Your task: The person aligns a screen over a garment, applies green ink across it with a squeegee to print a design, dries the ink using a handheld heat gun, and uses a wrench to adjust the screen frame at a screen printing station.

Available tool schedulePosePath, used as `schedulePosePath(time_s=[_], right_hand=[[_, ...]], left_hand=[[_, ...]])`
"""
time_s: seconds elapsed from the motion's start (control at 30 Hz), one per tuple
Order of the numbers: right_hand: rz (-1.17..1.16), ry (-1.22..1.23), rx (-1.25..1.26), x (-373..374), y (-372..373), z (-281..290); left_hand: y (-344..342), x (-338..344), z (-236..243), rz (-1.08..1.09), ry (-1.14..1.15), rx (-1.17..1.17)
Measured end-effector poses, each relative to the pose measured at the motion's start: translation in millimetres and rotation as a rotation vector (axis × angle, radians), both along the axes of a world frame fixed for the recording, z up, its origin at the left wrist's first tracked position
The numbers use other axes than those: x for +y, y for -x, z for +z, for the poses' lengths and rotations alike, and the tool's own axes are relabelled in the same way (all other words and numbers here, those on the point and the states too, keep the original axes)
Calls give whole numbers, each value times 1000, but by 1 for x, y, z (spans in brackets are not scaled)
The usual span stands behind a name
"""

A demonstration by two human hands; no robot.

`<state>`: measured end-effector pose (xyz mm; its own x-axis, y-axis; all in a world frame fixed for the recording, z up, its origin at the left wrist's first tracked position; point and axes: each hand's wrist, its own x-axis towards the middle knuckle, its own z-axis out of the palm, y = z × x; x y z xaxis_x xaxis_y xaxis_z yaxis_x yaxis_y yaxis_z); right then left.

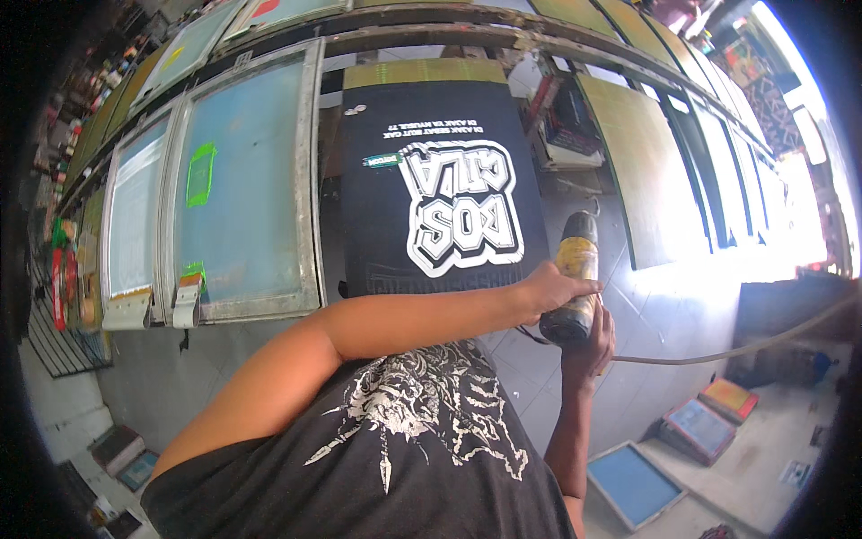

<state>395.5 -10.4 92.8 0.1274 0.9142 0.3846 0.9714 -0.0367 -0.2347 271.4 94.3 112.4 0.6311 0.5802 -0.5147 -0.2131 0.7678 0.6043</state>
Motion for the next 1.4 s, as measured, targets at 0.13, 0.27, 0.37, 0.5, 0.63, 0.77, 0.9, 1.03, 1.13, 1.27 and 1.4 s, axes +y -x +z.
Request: schedulePosePath(time_s=[0.13,0.27,0.37,0.5,0.63,0.77,0.9,1.03,1.13,1.27,1.4], right_hand=[[85,166,74,-25,-17,12],[53,219,140,-38,-47,26],[43,159,113,-39,-79,21],[154,95,41,-27,-137,17],[203,138,88,-15,-179,15],[245,152,208,2,-201,23],[258,-27,404,37,-246,-4],[203,268,521,79,-278,-3],[189,506,927,101,-298,-4],[176,313,1166,113,-328,-15],[72,109,989,131,-348,4]], left_hand=[[-13,-22,-16,-13,-99,26],[-46,-29,-26,-59,-315,-4],[-78,-24,-28,-93,-395,-87],[-128,-18,-37,-28,-448,-57],[-153,-12,-32,-14,-449,-57],[-162,2,-33,11,-576,-180],[-164,19,-36,15,-657,-212],[-174,37,-39,-67,-717,-190],[-188,54,-52,-106,-839,-171],[-213,78,-68,50,-1105,17],[-199,71,-88,294,-1214,519]])
